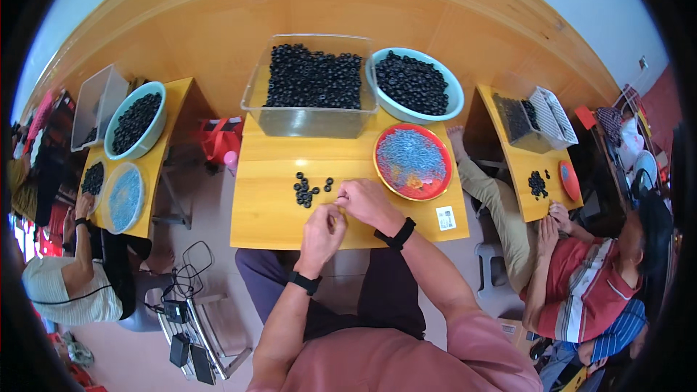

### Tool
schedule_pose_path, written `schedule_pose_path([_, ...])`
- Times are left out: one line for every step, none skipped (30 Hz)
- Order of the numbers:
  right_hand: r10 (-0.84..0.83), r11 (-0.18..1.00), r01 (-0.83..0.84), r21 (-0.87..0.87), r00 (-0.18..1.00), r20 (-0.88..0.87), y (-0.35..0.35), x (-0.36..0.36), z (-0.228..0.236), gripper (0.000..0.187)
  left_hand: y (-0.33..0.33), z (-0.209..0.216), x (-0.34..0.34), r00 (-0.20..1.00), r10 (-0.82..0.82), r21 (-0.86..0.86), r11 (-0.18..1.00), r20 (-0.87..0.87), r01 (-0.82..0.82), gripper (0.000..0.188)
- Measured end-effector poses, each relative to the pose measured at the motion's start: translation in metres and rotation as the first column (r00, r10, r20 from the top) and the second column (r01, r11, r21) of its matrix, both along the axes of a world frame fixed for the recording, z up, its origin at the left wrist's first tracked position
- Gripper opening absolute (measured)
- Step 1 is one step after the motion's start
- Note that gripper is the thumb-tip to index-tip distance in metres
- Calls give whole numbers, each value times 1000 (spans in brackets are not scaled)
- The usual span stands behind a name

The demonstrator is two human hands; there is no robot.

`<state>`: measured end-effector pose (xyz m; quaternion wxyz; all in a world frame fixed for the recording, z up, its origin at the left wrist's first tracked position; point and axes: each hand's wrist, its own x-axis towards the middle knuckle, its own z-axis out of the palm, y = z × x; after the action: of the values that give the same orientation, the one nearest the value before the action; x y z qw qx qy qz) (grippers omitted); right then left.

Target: The recorder is sorting small black plastic parts and blue-green objects from containers at a table.

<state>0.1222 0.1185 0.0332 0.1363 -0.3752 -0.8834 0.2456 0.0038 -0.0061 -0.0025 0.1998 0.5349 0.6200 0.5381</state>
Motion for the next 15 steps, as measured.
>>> schedule_pose_path([-26, 998, 24, -52, 999, -38, -1, 4, 0, 19, 1, 1, 1, 999, 4, -21, 1000, 35, -4, 21])
schedule_pose_path([-36, 984, 21, -175, 996, -86, -3, 8, 1, 20, 0, 1, 0, 998, 12, -43, 999, 66, -9, 25])
schedule_pose_path([-52, 956, 10, -294, 990, -134, -4, 12, 4, 22, 1, 0, -2, 999, -6, -4, 1000, 47, 6, 27])
schedule_pose_path([-73, 913, -7, -408, 981, -181, -6, 16, 6, 23, 3, -2, -3, 999, -21, 34, 999, 28, 20, 28])
schedule_pose_path([-107, 880, -24, -474, 963, -247, -11, 18, 3, 26, 1, -3, -5, 1000, -31, 65, 997, 2, 31, 30])
schedule_pose_path([-110, 877, -25, -479, 961, -252, -13, 21, 1, 25, 1, -3, -4, 999, -45, 60, 997, -8, 45, 30])
schedule_pose_path([-112, 875, -28, -484, 960, -257, -14, 25, -2, 25, 2, -2, -4, 998, -56, 55, 997, -17, 57, 30])
schedule_pose_path([-108, 870, -39, -491, 958, -267, -16, 26, -5, 24, 1, -1, -6, 998, -62, 46, 997, -31, 63, 30])
schedule_pose_path([-124, 835, -62, -546, 947, -296, -19, 27, -7, 24, 0, 0, -7, 998, -54, 38, 998, -27, 55, 28])
schedule_pose_path([-141, 797, -86, -598, 936, -323, -21, 29, -8, 24, -1, 1, -5, 999, -46, 31, 998, -23, 47, 27])
schedule_pose_path([-158, 756, -112, -645, 925, -346, -23, 30, -8, 25, -1, 2, -5, 999, -37, 25, 999, -17, 38, 26])
schedule_pose_path([-164, 731, -140, -668, 914, -372, -24, 30, -9, 25, -2, 0, -5, 999, -32, 26, 999, -21, 32, 25])
schedule_pose_path([-172, 704, -169, -690, 902, -397, -25, 30, -9, 25, -2, -3, -6, 999, -26, 27, 999, -25, 27, 25])
schedule_pose_path([-183, 680, -194, -707, 889, -420, -25, 32, -9, 26, -1, -2, -6, 999, -25, 31, 999, -28, 25, 25])
schedule_pose_path([-184, 672, -197, -714, 890, -418, -25, 33, -10, 26, -2, -1, -6, 999, -35, 14, 999, -15, 35, 24])
